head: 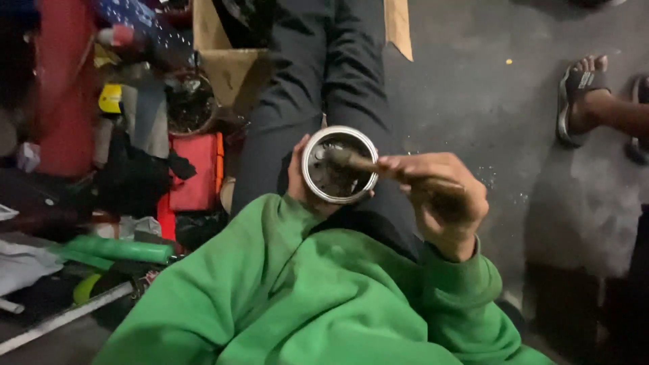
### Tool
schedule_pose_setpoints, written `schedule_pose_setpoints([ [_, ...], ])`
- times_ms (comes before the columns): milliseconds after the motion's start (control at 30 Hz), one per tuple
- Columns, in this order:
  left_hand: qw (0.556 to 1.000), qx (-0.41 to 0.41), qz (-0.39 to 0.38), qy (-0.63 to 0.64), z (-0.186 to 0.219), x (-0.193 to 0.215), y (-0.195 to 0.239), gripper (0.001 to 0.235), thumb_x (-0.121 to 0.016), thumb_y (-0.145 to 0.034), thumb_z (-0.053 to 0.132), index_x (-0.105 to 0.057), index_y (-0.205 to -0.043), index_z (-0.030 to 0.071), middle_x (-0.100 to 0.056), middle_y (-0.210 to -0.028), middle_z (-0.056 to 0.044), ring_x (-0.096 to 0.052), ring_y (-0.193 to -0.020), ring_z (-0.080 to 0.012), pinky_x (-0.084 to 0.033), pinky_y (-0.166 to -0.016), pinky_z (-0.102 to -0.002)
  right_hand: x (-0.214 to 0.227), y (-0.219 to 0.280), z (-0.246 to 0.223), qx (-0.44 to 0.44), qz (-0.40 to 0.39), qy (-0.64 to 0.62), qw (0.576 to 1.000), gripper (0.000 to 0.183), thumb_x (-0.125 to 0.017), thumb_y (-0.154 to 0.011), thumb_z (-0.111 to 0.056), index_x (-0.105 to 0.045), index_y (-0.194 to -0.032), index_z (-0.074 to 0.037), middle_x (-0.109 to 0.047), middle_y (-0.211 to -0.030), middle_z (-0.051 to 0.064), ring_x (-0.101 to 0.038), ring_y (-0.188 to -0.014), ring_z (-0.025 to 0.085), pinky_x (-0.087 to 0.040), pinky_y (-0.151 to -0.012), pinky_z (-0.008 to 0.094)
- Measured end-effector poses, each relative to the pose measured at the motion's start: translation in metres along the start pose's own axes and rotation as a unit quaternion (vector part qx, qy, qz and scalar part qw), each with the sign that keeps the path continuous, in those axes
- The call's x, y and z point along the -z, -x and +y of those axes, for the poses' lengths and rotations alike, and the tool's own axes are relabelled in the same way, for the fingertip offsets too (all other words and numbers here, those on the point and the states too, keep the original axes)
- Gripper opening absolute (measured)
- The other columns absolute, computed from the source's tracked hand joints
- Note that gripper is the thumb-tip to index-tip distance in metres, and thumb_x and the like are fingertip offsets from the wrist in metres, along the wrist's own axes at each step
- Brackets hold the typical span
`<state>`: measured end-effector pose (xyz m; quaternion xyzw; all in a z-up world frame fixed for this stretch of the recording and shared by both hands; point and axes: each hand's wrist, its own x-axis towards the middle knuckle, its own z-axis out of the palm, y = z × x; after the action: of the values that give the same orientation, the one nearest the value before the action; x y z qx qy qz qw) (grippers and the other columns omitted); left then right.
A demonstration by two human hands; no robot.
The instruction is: Cleaning a motorcycle flywheel using a brush and cleaning solvent while sitting on the workshop floor.
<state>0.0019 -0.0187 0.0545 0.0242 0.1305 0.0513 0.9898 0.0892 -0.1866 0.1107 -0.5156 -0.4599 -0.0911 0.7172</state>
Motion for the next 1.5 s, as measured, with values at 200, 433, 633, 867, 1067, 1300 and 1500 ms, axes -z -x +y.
schedule_pose_setpoints([
  [200, 0.999, -0.024, -0.006, -0.023, 0.018, 0.002, -0.017, 0.061, -0.065, -0.090, 0.059, -0.074, -0.118, 0.005, -0.072, -0.121, -0.023, -0.069, -0.113, -0.0404, -0.054, -0.102, -0.062, 0.001, -0.009, -0.011, 0.067, 0.059, 0.087, 0.992, 0.014, -0.078, -0.091, 0.005, -0.064, -0.093, 0.009, -0.071, -0.093, 0.025, -0.073, -0.087, 0.035, -0.062, -0.076, 0.042],
  [433, 0.999, -0.024, 0.036, 0.005, -0.016, 0.004, 0.002, 0.057, -0.069, -0.089, 0.052, -0.072, -0.123, 0.006, -0.069, -0.128, -0.022, -0.064, -0.121, -0.0415, -0.050, -0.110, -0.059, 0.002, -0.028, -0.013, 0.000, -0.013, 0.069, 0.998, 0.011, -0.064, -0.102, 0.009, -0.058, -0.110, 0.004, -0.063, -0.103, 0.019, -0.071, -0.094, 0.034, -0.062, -0.089, 0.044],
  [633, 0.980, -0.116, 0.147, -0.069, 0.009, 0.117, -0.037, 0.047, -0.070, -0.089, 0.053, -0.073, -0.116, 0.014, -0.071, -0.126, -0.016, -0.064, -0.121, -0.0341, -0.046, -0.112, -0.054, -0.001, -0.022, -0.019, -0.082, -0.014, 0.039, 0.996, 0.010, -0.064, -0.102, 0.003, -0.057, -0.108, 0.002, -0.062, -0.107, 0.017, -0.067, -0.095, 0.030, -0.061, -0.087, 0.041],
  [867, 0.997, 0.045, -0.037, -0.040, 0.008, 0.033, -0.002, 0.055, -0.052, -0.104, 0.050, -0.062, -0.135, 0.007, -0.064, -0.131, -0.020, -0.064, -0.112, -0.0362, -0.060, -0.085, -0.062, 0.005, -0.017, -0.025, -0.126, 0.018, 0.123, 0.984, 0.021, -0.065, -0.104, -0.004, -0.054, -0.122, -0.004, -0.059, -0.120, 0.012, -0.060, -0.100, 0.019, -0.055, -0.097, 0.032],
  [1067, 0.994, 0.014, 0.082, -0.071, 0.006, 0.046, -0.012, 0.048, -0.056, -0.097, 0.051, -0.067, -0.127, 0.016, -0.067, -0.130, -0.011, -0.064, -0.117, -0.0264, -0.056, -0.099, -0.045, -0.001, -0.028, -0.014, -0.113, -0.047, 0.091, 0.988, 0.024, -0.058, -0.103, 0.016, -0.049, -0.123, 0.005, -0.058, -0.121, 0.019, -0.071, -0.109, 0.033, -0.064, -0.103, 0.042],
  [1300, 0.997, 0.066, -0.013, -0.031, 0.010, 0.036, -0.006, 0.056, -0.057, -0.098, 0.052, -0.063, -0.131, 0.007, -0.068, -0.126, -0.017, -0.067, -0.110, -0.0301, -0.059, -0.094, -0.050, -0.008, -0.022, -0.018, -0.168, -0.092, 0.061, 0.980, 0.019, -0.059, -0.103, 0.012, -0.051, -0.117, 0.004, -0.060, -0.117, 0.015, -0.074, -0.104, 0.028, -0.065, -0.098, 0.035],
  [1500, 0.738, -0.334, -0.106, -0.577, 0.000, 0.079, 0.000, 0.120, -0.093, -0.058, -0.005, -0.024, -0.155, 0.016, -0.047, -0.150, -0.015, -0.056, -0.137, -0.0329, -0.052, -0.121, -0.049, -0.003, -0.022, -0.004, -0.046, -0.024, 0.065, 0.997, 0.022, -0.059, -0.110, 0.002, -0.047, -0.127, -0.003, -0.056, -0.126, 0.012, -0.068, -0.111, 0.028, -0.065, -0.109, 0.042],
])
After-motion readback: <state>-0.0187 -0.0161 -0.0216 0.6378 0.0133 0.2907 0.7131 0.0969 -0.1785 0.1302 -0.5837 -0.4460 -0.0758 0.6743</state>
